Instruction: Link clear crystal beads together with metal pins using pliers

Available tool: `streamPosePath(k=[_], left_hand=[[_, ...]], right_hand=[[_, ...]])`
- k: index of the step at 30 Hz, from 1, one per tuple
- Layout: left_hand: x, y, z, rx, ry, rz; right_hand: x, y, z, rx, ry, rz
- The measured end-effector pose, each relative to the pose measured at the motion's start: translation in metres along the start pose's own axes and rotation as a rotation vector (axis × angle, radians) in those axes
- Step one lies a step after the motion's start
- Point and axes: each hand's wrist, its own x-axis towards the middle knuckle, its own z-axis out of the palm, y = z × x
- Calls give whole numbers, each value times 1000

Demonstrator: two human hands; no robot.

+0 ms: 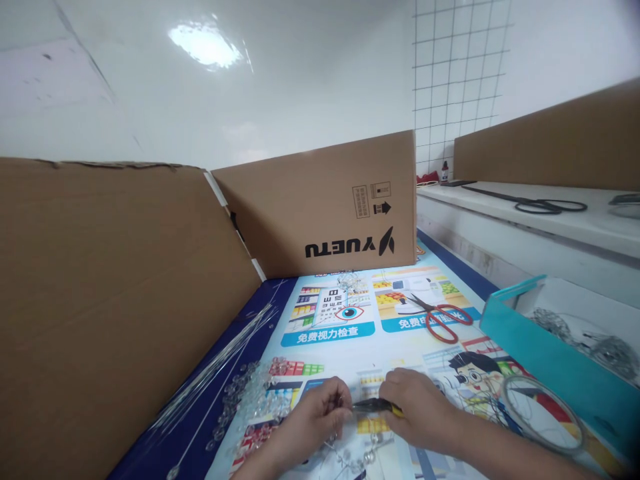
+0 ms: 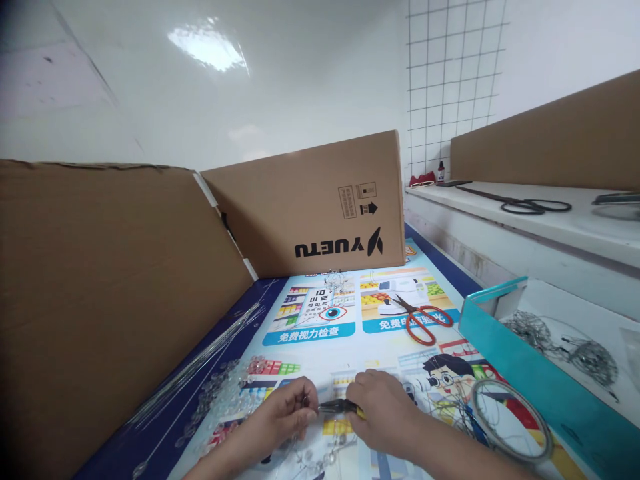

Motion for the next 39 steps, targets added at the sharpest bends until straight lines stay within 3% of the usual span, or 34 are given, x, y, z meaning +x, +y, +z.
streamPosePath(k=[6, 15, 25, 31, 39], left_hand=[[4, -2, 9, 71, 130, -22], [22, -3, 24, -83, 374, -126], [52, 3, 26, -397, 457, -183], [56, 5, 22, -348, 484, -215], [50, -1, 15, -275, 485, -152]], right_hand=[[2, -3, 3, -22, 25, 71], [12, -9, 1, -29, 67, 255], [31, 5, 1, -34, 114, 333], [37, 6, 3, -21, 133, 365], [30, 8, 8, 15, 151, 311]])
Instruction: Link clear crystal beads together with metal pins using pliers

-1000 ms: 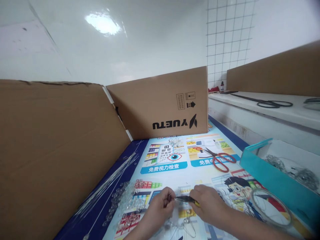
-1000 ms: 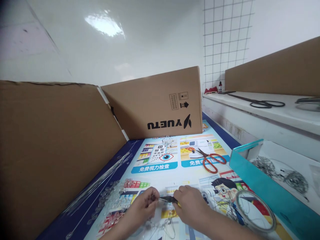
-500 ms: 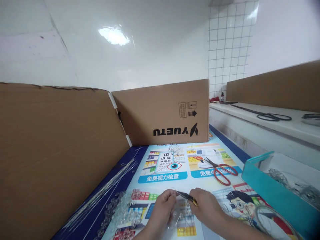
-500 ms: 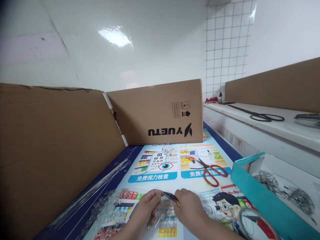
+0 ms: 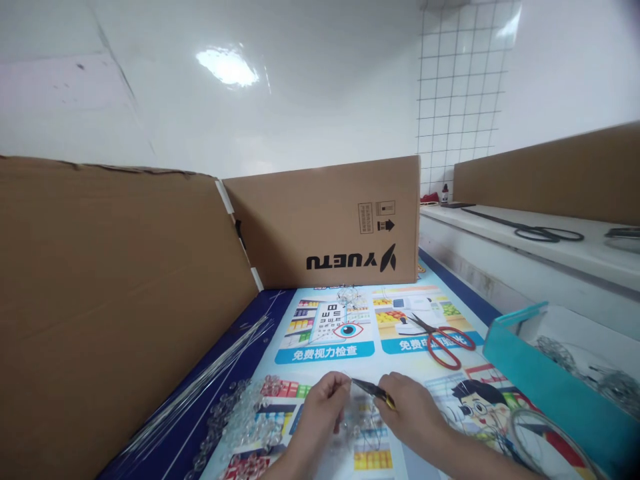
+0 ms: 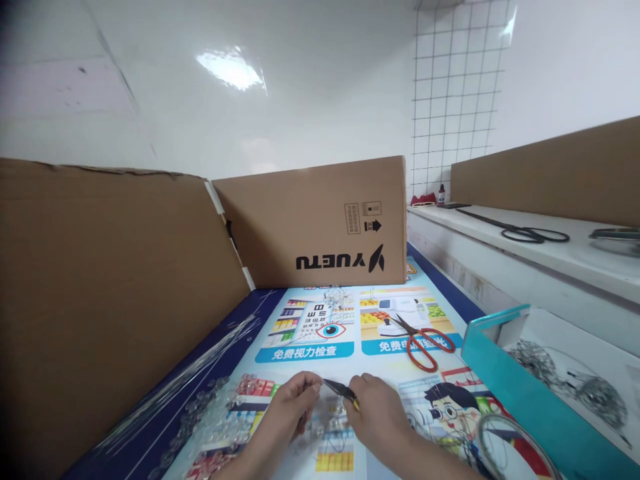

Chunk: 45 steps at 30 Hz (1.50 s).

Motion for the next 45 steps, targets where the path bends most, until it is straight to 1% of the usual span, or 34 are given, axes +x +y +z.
streamPosePath(k=[5, 11, 14, 17, 21, 25, 28, 30, 33, 38, 41, 45], left_hand=[[-2, -4, -1, 18, -28, 67], [-2, -7, -4, 62, -60, 222], [-4, -5, -7, 161, -67, 238], [-5, -3, -9, 229, -24, 243], [-3, 0, -10, 131, 53, 202], [-3, -1, -9, 25, 83, 203], [-4, -7, -8, 17, 73, 228], [-5, -10, -7, 12, 61, 230], [-5, -12, -6, 10, 45, 236], [-7, -8, -5, 77, 16, 247], [-10, -5, -6, 143, -8, 281], [-14, 0, -6, 274, -19, 351]], right_hand=[[-2, -1, -3, -24, -29, -20], [-6, -3, -3, -71, -13, -64], [-8, -4, -4, -72, -6, -71], [-9, -4, -5, -56, -2, -85], [-5, 2, -7, 55, -3, -56], [-1, 7, -11, 185, 19, 17], [0, 10, -14, 220, -48, -11], [0, 12, -17, 201, -87, -51], [0, 15, -22, 138, -97, -93], [-1, 15, -28, 37, -145, -132], [-1, 13, -32, -79, -132, -144], [-3, 10, -37, -208, -93, -198]])
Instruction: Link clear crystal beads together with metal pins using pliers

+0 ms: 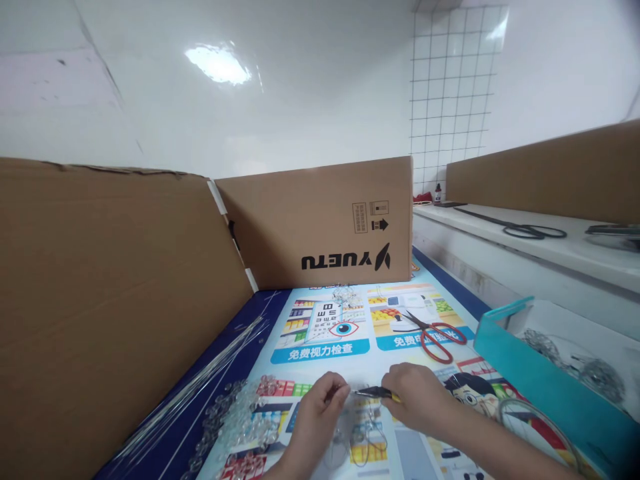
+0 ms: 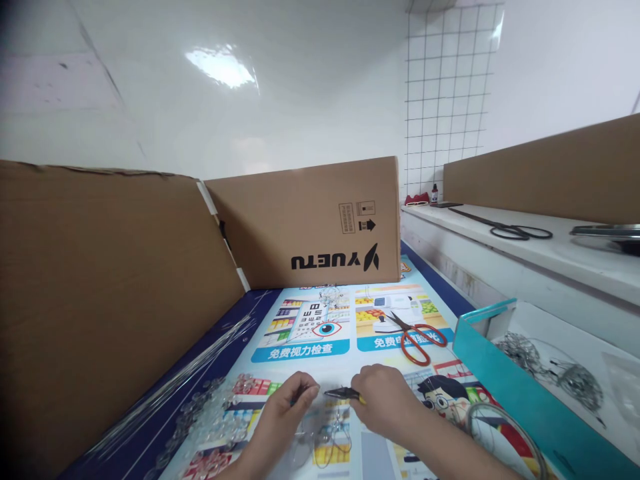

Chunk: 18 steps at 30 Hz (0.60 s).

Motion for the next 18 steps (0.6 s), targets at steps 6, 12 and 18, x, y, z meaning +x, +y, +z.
streamPosePath(k=[6, 12, 18], left_hand=[[-1, 3, 0, 50, -11, 83], [-1, -1, 0, -15, -41, 67], [1, 2, -5, 130, -54, 173]], right_hand=[[-2, -6, -1, -85, 36, -48], [-3, -8, -1, -85, 42, -72], [-4, -7, 0, -93, 52, -107]])
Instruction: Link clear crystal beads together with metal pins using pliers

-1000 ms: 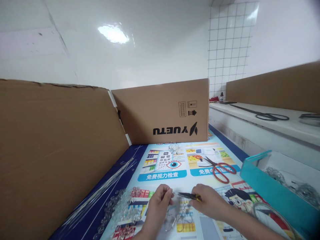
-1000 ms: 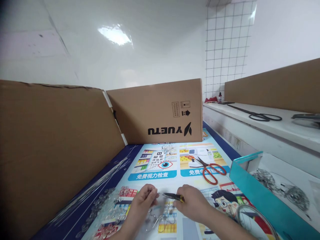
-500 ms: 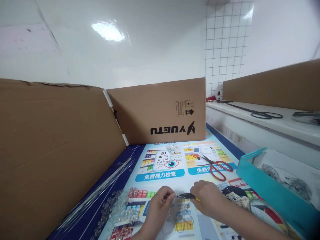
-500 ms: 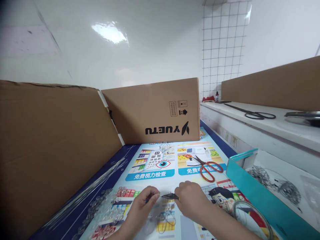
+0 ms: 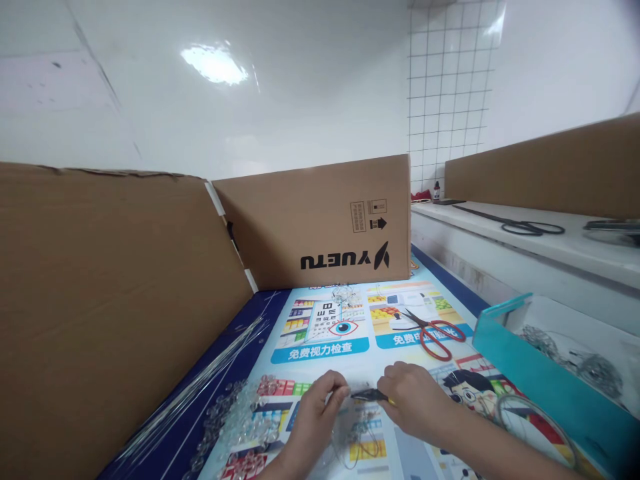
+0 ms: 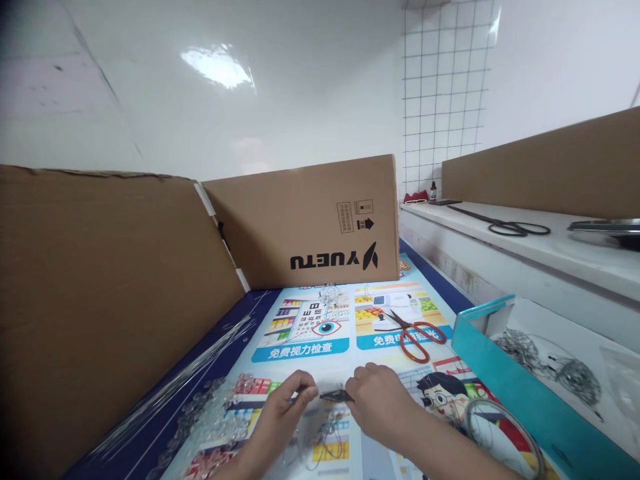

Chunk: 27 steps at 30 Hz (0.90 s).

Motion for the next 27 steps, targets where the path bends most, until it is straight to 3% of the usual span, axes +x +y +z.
streamPosePath(k=[4, 8, 17, 27], left_hand=[[4, 6, -7, 146, -5, 142], [3, 9, -9, 169, -13, 176], [0, 10, -3, 103, -8, 48], [4, 3, -8, -28, -20, -47]], right_hand=[[0, 0, 0, -40, 8, -61], [0, 0, 2, -71, 28, -95], [-2, -3, 1, -56, 38, -122], [-1, 1, -1, -37, 32, -94]])
